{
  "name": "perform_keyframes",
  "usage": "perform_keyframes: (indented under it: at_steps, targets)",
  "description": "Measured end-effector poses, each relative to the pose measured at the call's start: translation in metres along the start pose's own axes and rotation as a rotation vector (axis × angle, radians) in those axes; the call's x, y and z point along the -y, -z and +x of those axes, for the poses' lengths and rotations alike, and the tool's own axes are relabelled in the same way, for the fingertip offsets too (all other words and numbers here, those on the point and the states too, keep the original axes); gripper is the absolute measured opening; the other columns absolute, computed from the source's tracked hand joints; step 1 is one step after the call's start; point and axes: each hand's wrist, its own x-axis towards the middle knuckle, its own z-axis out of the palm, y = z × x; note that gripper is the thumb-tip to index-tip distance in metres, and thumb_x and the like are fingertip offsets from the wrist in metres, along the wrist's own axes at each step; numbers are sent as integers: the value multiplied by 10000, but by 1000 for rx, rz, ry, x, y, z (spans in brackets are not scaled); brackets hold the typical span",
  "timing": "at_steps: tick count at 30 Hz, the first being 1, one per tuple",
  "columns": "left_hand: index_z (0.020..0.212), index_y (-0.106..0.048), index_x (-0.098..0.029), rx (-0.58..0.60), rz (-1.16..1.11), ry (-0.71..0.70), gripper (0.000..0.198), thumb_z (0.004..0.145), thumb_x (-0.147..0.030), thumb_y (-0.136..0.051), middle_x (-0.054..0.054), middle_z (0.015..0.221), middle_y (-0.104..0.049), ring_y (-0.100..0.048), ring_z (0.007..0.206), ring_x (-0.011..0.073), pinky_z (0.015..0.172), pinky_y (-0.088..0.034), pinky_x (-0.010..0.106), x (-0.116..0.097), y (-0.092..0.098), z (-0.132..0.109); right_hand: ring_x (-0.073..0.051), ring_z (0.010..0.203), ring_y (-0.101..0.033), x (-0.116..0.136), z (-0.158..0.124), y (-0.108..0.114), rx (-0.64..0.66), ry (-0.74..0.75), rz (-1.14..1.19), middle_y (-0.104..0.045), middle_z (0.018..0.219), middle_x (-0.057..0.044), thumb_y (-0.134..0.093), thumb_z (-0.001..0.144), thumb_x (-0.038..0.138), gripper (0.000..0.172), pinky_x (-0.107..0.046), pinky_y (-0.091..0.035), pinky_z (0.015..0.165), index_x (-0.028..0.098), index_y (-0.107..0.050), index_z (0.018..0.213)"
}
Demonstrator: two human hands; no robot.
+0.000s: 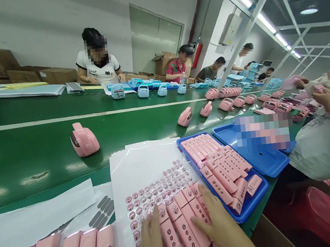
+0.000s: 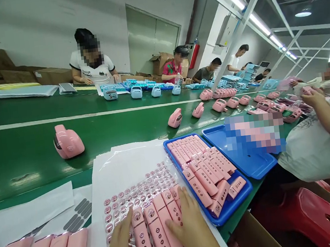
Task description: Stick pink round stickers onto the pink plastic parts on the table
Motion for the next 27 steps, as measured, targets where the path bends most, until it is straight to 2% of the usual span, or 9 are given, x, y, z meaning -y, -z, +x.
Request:
perform_keyframes:
  at_steps: [2, 4, 9, 12, 15, 18, 22, 25, 27]
  targets:
    - [1412, -129, -92, -6, 212, -45, 831, 695, -137, -546, 343, 1396, -122, -494, 1108, 406, 790, -463, 502, -13, -2, 7, -289, 1340, -244, 2, -5, 1, 26, 37, -118, -242, 1474, -168, -508, 762, 192, 715, -448, -279, 1074, 44, -233, 1405]
    - [1386, -260, -61, -10, 471, -130, 870, 616, -97, -664, 372, 1416, -88, -463, 1128, 456, 831, -442, 518, -27, -2, 12, -296, 1319, -292, 6, -5, 7, 90, 38, -216, -283, 1455, -186, -491, 733, 101, 699, -427, -294, 1068, 30, -270, 1392]
    - [1242, -536, -223, 101, 1086, -360, 592, 683, -52, -631, 258, 1327, -395, -618, 822, 417, 554, -508, 466, -46, 9, 16, -351, 1284, -336, 21, 6, 16, 179, -14, -325, -298, 1441, -204, -536, 691, 42, 762, -454, -364, 1000, 98, -277, 1404]
    - [1134, -620, -233, 116, 1154, -608, 449, 708, -89, -617, 212, 1224, -543, -619, 825, 400, 595, -514, 491, -45, 24, 25, -355, 1204, -425, 24, 11, 5, 65, -32, -312, -403, 1373, -192, -525, 697, 42, 709, -469, -398, 944, 150, -354, 1377]
    - [1069, -612, -224, 268, 1109, -946, 326, 763, -148, -529, 203, 1131, -618, -604, 889, 410, 665, -497, 551, -44, 33, 45, -327, 1161, -455, 15, 9, -11, -52, -9, -205, -457, 1321, -155, -493, 695, 40, 669, -455, -391, 947, 193, -411, 1342]
    - [1088, -583, -208, 461, 1065, -1023, 304, 814, -169, -458, 216, 1122, -617, -574, 961, 433, 727, -454, 616, -49, 32, 66, -298, 1205, -405, 5, 6, -10, -142, 63, -52, -430, 1333, -116, -489, 673, 38, 692, -442, -351, 997, 210, -398, 1337]
    - [1177, -537, -135, 605, 947, -966, 347, 834, -157, -485, 234, 1184, -572, -486, 1088, 467, 826, -357, 711, -48, 16, 85, -246, 1273, -326, 1, 31, 42, -266, 116, 74, -367, 1368, -69, -469, 767, 123, 645, -424, -335, 1025, 256, -286, 1371]
    - [1146, -545, -151, 545, 804, -1052, 319, 836, -212, -500, 246, 1176, -572, -458, 1121, 468, 865, -262, 749, -32, -1, 100, -241, 1240, -351, -4, 78, 94, -295, 154, -22, -444, 1282, -88, -506, 751, 95, 613, -396, -327, 1023, 205, -346, 1332]
    - [1126, -542, -155, 556, 742, -1104, 291, 871, -212, -414, 265, 1139, -584, -482, 1101, 456, 853, -276, 740, -18, -9, 111, -260, 1182, -411, -14, 114, 120, -268, 151, -70, -483, 1240, -90, -586, 708, 73, 638, -400, -375, 972, 197, -393, 1303]
